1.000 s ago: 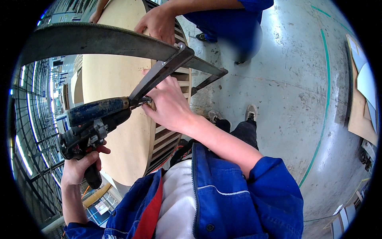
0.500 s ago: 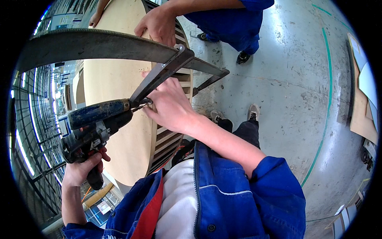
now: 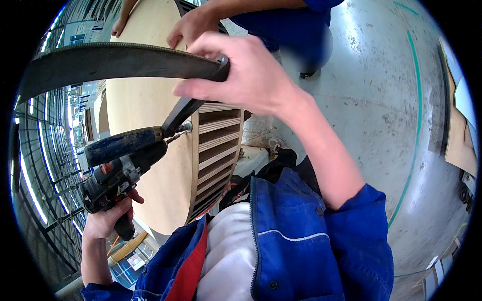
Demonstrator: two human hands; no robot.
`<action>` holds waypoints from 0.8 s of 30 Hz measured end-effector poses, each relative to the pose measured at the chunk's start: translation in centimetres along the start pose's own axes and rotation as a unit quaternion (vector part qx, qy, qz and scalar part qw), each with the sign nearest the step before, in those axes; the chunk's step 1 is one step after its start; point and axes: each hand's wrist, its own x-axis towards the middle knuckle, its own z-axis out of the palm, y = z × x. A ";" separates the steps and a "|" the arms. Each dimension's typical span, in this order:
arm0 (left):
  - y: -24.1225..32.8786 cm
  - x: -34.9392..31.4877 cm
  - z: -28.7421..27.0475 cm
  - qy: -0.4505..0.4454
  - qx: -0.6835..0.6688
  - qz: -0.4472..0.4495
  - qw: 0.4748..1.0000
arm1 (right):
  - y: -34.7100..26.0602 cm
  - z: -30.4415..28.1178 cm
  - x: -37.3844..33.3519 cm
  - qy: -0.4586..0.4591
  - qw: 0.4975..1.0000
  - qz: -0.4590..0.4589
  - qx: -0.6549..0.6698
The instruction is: The person uses a cordless drill to drive screws into a wooden slatted structure, securing a curved metal frame to the wood. The person repeatedly positions the drill and fastens screws while a coworker assists by holding the frame steady.
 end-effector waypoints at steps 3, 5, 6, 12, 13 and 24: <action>0.2 0.0 0.0 0.001 0.004 -0.007 1.000 | -0.3 0.4 0.5 -0.045 0.998 0.047 0.019; 0.3 0.0 -0.1 -0.001 0.011 -0.014 1.000 | -0.3 0.9 0.4 0.000 0.999 0.049 0.011; 0.3 0.0 -0.1 -0.004 0.014 -0.015 1.000 | -0.3 1.0 0.3 0.011 0.999 0.047 0.008; 0.4 0.1 -0.3 0.001 0.034 -0.029 0.999 | 0.2 1.3 0.0 0.023 0.999 0.041 0.009; 0.4 0.1 -0.4 0.003 0.041 -0.032 0.999 | 0.2 1.4 0.0 0.029 0.999 0.032 0.003; 1.4 -0.1 0.0 0.016 0.048 -0.043 0.998 | 0.1 1.3 0.1 0.031 0.999 0.017 -0.007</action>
